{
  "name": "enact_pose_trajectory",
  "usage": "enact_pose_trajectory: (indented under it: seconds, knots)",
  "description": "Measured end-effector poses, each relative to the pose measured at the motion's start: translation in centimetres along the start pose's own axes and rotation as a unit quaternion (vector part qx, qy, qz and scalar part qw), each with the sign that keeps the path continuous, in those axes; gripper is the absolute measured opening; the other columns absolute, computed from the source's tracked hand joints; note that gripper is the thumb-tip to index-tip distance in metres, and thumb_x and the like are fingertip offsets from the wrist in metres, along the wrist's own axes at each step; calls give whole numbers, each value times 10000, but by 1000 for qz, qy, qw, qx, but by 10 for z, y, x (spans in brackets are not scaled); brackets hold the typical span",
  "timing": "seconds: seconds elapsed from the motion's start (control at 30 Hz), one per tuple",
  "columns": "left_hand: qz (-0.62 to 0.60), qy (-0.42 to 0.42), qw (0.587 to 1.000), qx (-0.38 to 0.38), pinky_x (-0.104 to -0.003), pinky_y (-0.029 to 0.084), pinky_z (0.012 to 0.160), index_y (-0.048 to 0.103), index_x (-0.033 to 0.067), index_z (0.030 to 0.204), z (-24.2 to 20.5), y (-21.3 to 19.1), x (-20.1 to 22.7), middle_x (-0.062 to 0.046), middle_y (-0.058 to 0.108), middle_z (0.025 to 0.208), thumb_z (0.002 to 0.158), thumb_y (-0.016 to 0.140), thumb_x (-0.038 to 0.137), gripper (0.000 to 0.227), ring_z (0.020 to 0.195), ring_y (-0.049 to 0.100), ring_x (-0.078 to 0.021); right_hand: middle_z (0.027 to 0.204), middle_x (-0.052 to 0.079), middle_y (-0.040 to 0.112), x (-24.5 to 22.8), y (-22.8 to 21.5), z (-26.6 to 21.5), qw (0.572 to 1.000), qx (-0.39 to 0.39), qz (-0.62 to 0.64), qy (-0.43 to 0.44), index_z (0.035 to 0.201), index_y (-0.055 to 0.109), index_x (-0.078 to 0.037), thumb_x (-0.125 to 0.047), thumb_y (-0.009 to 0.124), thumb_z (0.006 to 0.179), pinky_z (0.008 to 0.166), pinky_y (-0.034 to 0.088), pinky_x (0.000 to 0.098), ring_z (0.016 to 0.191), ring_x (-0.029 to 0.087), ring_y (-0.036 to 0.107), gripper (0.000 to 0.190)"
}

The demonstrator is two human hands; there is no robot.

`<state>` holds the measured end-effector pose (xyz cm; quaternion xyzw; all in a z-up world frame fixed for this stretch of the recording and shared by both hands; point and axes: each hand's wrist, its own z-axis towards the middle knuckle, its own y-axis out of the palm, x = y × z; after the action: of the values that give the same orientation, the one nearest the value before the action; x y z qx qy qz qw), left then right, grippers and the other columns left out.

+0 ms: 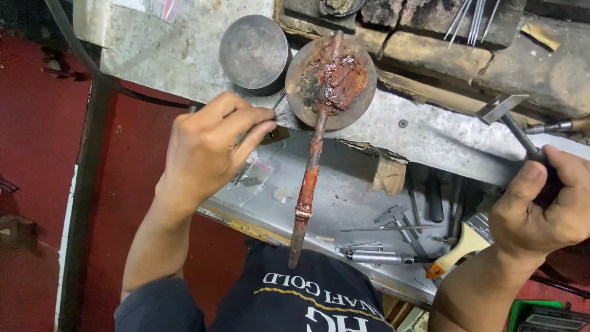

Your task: The person holds a metal rod and uses a hammer to shape a small metal piece attached to it. They repeatedly tap the piece with the hammer, rotate the rod, and inspect the work. The person also uses a small tool to adjust the piece on the rod.

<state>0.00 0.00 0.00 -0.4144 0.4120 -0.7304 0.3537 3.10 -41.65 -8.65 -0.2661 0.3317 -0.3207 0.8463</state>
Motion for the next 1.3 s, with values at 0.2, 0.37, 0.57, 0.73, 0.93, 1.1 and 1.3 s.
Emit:
enact_pose_trajectory:
  seconds: [0.2,0.37,0.57,0.73,0.93,1.1,1.3]
  knots:
    - [18,-2,999,29,-194,490,511,774,-2,1067,-3,4,-2,-144,780,970,986,860,85,147,669,666,-133,1119,427,652,4,0,-2,1000,-2,-15,-8,1238,655,300,-18,534,1280,933,525,573,1012,560,653,343]
    - [-1,-14,996,91,-270,509,583,791,-54,1085,-4,-11,-16,-180,741,993,1027,856,17,112,747,665,-206,1109,431,641,1,1,2,1000,3,-7,-12,1242,642,309,-8,538,1279,924,519,574,995,558,641,336]
    - [-12,19,998,65,-273,477,576,781,-23,1044,-2,-12,-21,-135,711,971,1029,875,39,114,714,635,-192,1090,417,657,5,1,4,999,6,-23,-36,1221,662,304,-7,554,1273,912,530,560,983,545,653,333]
    - [-51,-6,998,37,-296,521,642,774,-25,1044,-13,-1,-29,-127,723,981,1022,828,38,85,792,686,-210,1072,406,677,5,1,4,998,9,-44,-54,1204,682,294,-23,559,1268,884,537,550,966,534,668,345]
    - [48,-14,992,113,-276,398,480,740,33,931,-14,26,-31,-78,657,910,1005,908,223,265,593,531,-155,1120,408,675,-2,2,9,999,16,-32,-25,1229,660,284,-12,546,1280,945,536,563,1006,542,665,321]
    - [150,42,985,74,-164,364,355,835,128,1046,-22,17,-5,-88,709,1048,978,904,344,237,461,428,-39,1061,389,671,-1,0,12,998,9,-47,-42,1204,681,273,-51,557,1271,879,508,549,944,523,647,353]
    - [213,60,970,96,-219,306,418,809,138,1024,-14,17,6,-5,739,1017,1074,730,112,97,523,514,-98,1074,382,685,-1,0,12,997,10,-55,-52,1191,692,268,-66,550,1269,859,517,542,959,517,658,371]
